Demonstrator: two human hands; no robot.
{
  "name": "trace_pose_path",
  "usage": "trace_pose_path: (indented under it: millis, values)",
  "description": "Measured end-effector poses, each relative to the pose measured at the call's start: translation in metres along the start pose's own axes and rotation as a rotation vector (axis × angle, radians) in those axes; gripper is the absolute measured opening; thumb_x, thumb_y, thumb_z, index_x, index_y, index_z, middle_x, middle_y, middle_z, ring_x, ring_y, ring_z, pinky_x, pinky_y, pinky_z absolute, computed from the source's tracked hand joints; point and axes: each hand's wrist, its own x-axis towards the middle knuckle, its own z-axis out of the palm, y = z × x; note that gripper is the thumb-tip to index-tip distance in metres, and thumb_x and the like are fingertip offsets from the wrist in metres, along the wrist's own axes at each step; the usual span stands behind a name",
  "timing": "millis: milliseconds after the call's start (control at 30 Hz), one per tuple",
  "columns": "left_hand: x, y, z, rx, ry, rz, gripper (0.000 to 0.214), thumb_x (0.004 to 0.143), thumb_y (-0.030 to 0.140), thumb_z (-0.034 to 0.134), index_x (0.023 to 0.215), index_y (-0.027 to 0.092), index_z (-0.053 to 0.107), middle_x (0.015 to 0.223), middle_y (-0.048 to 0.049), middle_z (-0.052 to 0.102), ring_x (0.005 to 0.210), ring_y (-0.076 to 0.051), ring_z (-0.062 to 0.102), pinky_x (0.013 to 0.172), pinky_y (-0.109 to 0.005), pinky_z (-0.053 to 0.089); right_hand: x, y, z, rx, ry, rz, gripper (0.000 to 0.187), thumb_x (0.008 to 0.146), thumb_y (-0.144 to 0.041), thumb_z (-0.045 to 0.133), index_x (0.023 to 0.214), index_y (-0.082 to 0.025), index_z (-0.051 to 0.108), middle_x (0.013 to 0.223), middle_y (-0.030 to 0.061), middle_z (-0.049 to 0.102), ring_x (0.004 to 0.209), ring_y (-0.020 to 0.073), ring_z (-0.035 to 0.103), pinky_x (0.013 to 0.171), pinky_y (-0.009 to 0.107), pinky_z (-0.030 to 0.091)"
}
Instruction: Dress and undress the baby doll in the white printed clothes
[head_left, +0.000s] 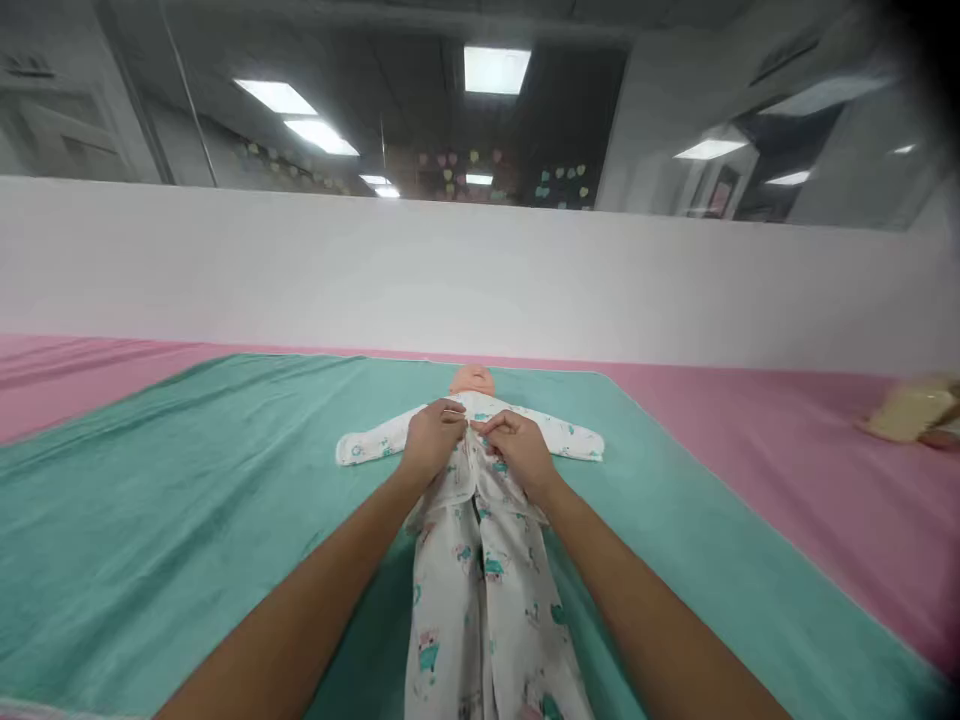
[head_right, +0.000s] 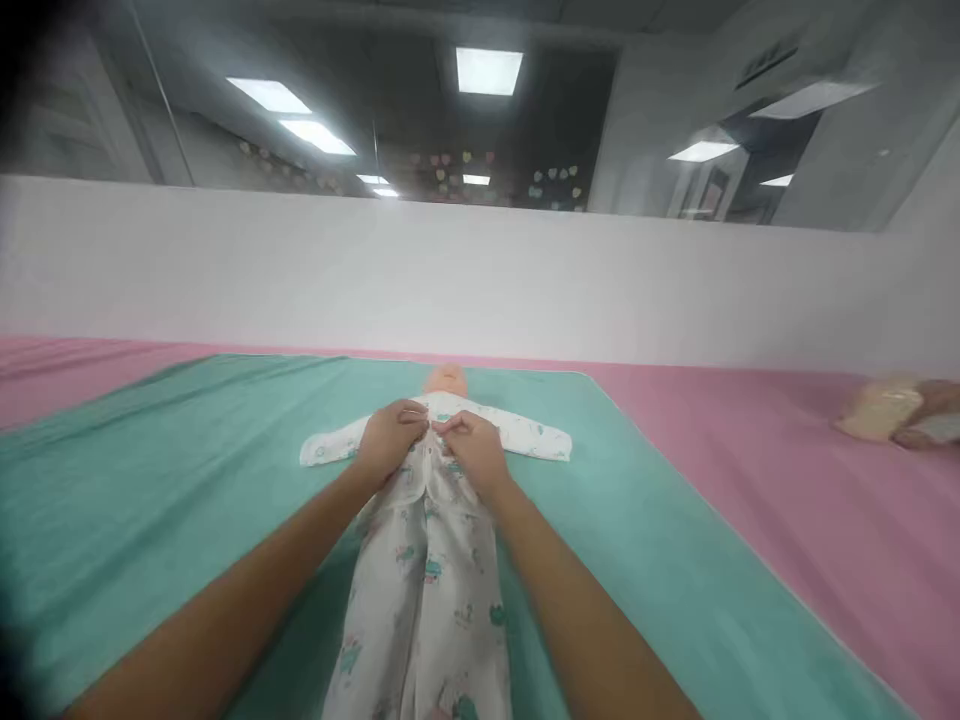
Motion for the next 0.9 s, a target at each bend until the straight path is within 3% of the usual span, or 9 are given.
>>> trace_pose_path:
  millis: [167, 367, 500, 633, 800, 900]
  values:
    - [0.002, -0.001, 0.004, -0.201, 0.040, -0.156, 0.019, 0.058, 0.014, 0.058, 0.077, 0.018, 0.057, 0.058, 0.0032, 0.058, 0.052, -0.010, 0.051, 0.050, -0.019, 0.036, 0.000, 0.005, 0.004, -0.027, 0.047, -0.015, 0.019, 0.071, -0.037, 0.056, 0.068, -0.018, 0.057, 0.054, -0.0039, 0.053, 0.050, 0.0091, 0.050, 0.051, 0.020, 0.038]
    - [-0.001, -0.001, 0.004, -0.474, 0.002, -0.226, 0.025, 0.058, 0.024, 0.068, 0.077, 0.017, 0.053, 0.063, 0.0035, 0.057, 0.053, -0.007, 0.049, 0.052, -0.019, 0.037, 0.001, 0.005, 0.002, 0.015, 0.083, -0.017, 0.007, 0.069, -0.024, 0.049, 0.071, -0.018, 0.054, 0.090, -0.0006, 0.063, 0.052, 0.0068, 0.050, 0.051, 0.021, 0.040]
    - [-0.003, -0.001, 0.002, -0.539, -0.068, -0.198, 0.027, 0.060, 0.029, 0.069, 0.077, 0.017, 0.053, 0.065, 0.0027, 0.057, 0.055, -0.008, 0.050, 0.054, -0.020, 0.038, -0.002, 0.001, 0.002, -0.096, 0.094, 0.007, 0.017, 0.070, -0.023, 0.046, 0.082, -0.020, 0.058, 0.078, -0.0008, 0.062, 0.055, 0.0099, 0.052, 0.052, 0.022, 0.040]
    - [-0.003, -0.004, 0.003, -0.386, -0.070, -0.106, 0.023, 0.066, 0.031, 0.063, 0.083, 0.018, 0.057, 0.074, -0.0001, 0.059, 0.064, -0.011, 0.053, 0.059, -0.023, 0.041, -0.002, 0.000, 0.003, -0.158, 0.120, -0.035, 0.027, 0.069, -0.021, 0.045, 0.094, -0.022, 0.056, 0.093, -0.0015, 0.063, 0.058, 0.0098, 0.054, 0.059, 0.024, 0.043]
    - [-0.003, -0.006, 0.005, 0.051, -0.031, 0.184, 0.021, 0.074, 0.019, 0.050, 0.091, 0.022, 0.062, 0.091, -0.0002, 0.058, 0.068, -0.010, 0.049, 0.071, -0.025, 0.040, -0.005, -0.002, 0.004, -0.234, 0.130, -0.079, 0.040, 0.069, -0.019, 0.044, 0.108, -0.026, 0.050, 0.100, -0.0024, 0.062, 0.052, 0.0088, 0.049, 0.059, 0.025, 0.042]
    - [-0.003, -0.007, 0.004, 0.119, -0.027, 0.212, 0.021, 0.077, 0.019, 0.047, 0.091, 0.022, 0.061, 0.092, -0.0004, 0.057, 0.069, -0.011, 0.049, 0.070, -0.025, 0.040, -0.008, -0.005, 0.005, -0.290, 0.111, -0.110, 0.041, 0.070, -0.018, 0.043, 0.110, -0.026, 0.049, 0.101, -0.0024, 0.062, 0.052, 0.0093, 0.048, 0.059, 0.026, 0.042]
